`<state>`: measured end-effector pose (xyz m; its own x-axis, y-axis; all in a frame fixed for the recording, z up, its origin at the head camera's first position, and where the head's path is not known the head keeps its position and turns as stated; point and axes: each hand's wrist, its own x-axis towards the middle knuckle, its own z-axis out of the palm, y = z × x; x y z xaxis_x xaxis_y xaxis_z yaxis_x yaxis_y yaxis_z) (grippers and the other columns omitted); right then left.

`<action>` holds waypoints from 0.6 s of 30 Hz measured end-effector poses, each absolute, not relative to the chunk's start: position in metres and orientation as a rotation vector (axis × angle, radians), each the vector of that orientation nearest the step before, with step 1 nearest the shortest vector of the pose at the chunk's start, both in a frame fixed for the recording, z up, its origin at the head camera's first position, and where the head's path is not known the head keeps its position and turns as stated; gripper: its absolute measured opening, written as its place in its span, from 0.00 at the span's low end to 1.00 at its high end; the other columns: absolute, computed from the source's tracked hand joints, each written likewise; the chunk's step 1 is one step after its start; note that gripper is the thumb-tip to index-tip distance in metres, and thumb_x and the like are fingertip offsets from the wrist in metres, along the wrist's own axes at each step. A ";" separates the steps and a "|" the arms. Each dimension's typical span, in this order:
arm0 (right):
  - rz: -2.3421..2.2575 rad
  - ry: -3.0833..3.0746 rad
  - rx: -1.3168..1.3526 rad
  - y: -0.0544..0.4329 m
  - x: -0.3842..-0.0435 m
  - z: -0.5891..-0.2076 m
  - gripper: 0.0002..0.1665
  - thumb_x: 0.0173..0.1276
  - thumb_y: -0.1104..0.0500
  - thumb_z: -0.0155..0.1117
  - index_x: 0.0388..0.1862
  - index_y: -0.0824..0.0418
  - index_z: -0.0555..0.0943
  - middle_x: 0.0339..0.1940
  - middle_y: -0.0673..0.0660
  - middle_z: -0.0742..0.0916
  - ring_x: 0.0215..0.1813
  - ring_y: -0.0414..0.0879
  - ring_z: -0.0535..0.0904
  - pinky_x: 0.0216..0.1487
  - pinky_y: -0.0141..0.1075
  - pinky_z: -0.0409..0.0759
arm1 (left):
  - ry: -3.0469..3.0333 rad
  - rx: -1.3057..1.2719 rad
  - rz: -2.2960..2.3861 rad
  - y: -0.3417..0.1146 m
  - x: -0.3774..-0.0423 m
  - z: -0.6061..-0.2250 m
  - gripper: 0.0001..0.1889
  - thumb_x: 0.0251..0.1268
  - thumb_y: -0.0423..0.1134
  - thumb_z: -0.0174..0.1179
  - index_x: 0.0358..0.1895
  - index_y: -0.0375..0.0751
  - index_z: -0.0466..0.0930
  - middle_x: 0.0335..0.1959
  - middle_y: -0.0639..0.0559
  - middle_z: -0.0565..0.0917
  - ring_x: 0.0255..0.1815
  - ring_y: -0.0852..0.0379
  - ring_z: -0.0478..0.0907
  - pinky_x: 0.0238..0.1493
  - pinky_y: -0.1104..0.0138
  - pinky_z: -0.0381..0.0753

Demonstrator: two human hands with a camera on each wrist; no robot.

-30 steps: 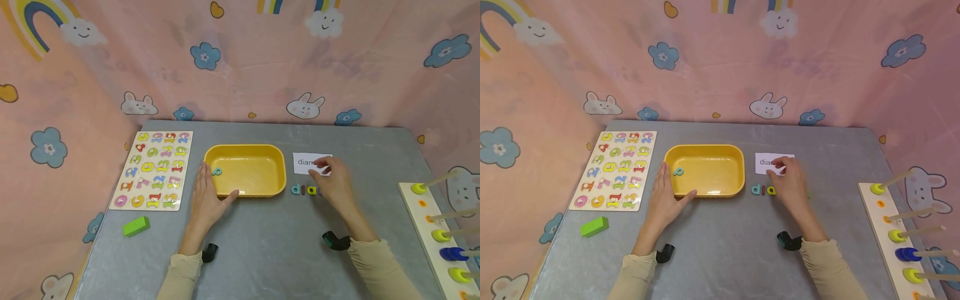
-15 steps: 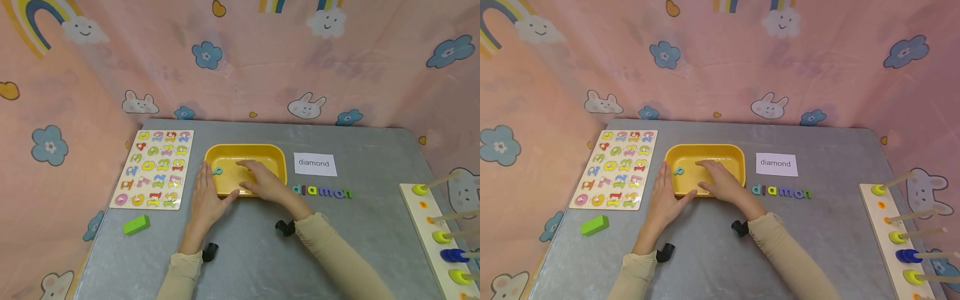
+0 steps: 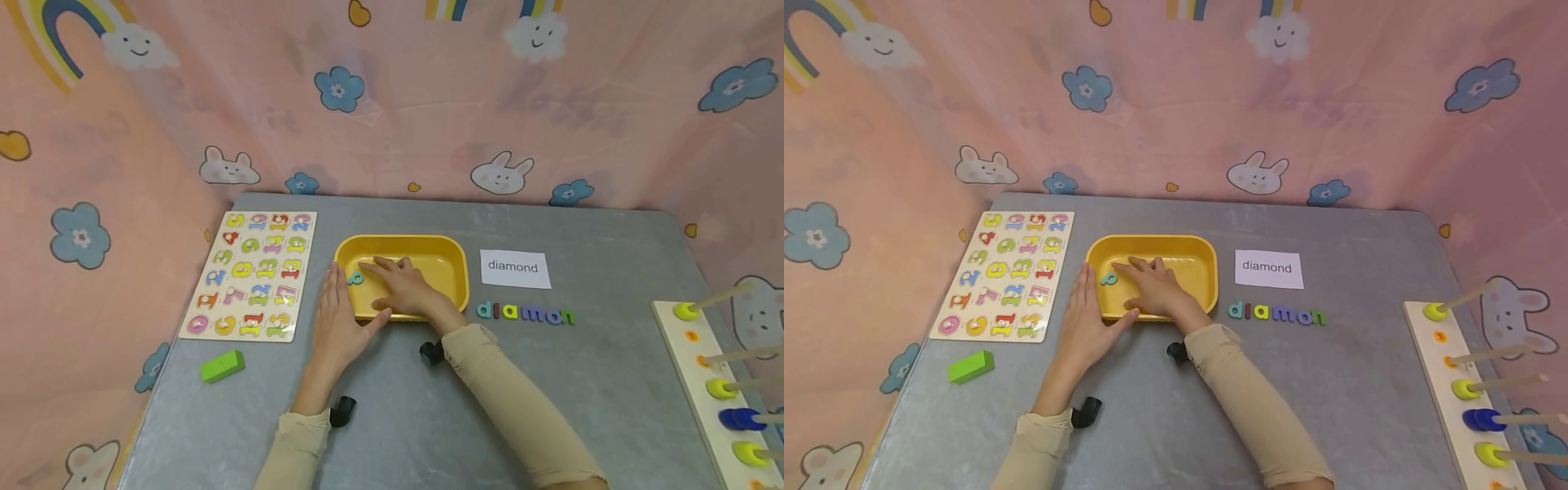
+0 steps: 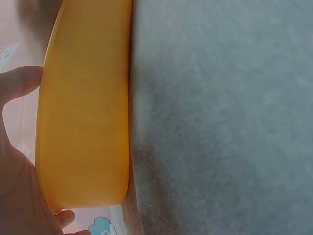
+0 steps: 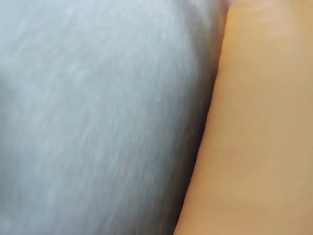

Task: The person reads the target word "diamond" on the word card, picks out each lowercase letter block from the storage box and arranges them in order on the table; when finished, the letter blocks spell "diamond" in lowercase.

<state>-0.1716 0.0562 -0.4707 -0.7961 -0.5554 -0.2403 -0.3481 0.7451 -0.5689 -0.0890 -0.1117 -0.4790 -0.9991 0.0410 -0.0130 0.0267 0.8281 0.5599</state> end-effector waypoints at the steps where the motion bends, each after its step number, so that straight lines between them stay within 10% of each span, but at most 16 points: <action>1: -0.695 2.546 -0.698 0.054 -0.172 -0.471 0.48 0.75 0.49 0.71 0.87 0.40 0.59 0.89 0.58 0.60 0.70 0.60 0.65 0.71 0.58 0.67 | 2.977 0.055 0.913 -0.112 -0.089 -0.479 0.65 0.65 0.72 0.64 0.88 0.36 0.34 0.91 0.45 0.36 0.91 0.43 0.38 0.88 0.45 0.48; 11: -0.633 2.575 -0.735 0.042 -0.174 -0.471 0.31 0.80 0.51 0.64 0.80 0.44 0.73 0.87 0.58 0.64 0.71 0.61 0.68 0.68 0.52 0.72 | 2.977 0.069 0.905 -0.112 -0.089 -0.478 0.65 0.65 0.72 0.64 0.87 0.35 0.34 0.91 0.44 0.36 0.91 0.43 0.38 0.88 0.45 0.48; 18: -0.770 2.724 -0.649 0.050 -0.174 -0.471 0.11 0.75 0.61 0.71 0.52 0.61 0.91 0.52 0.56 0.85 0.52 0.51 0.84 0.59 0.45 0.84 | 2.971 0.051 0.928 -0.112 -0.089 -0.479 0.66 0.64 0.71 0.65 0.88 0.36 0.34 0.91 0.46 0.36 0.91 0.44 0.39 0.88 0.46 0.48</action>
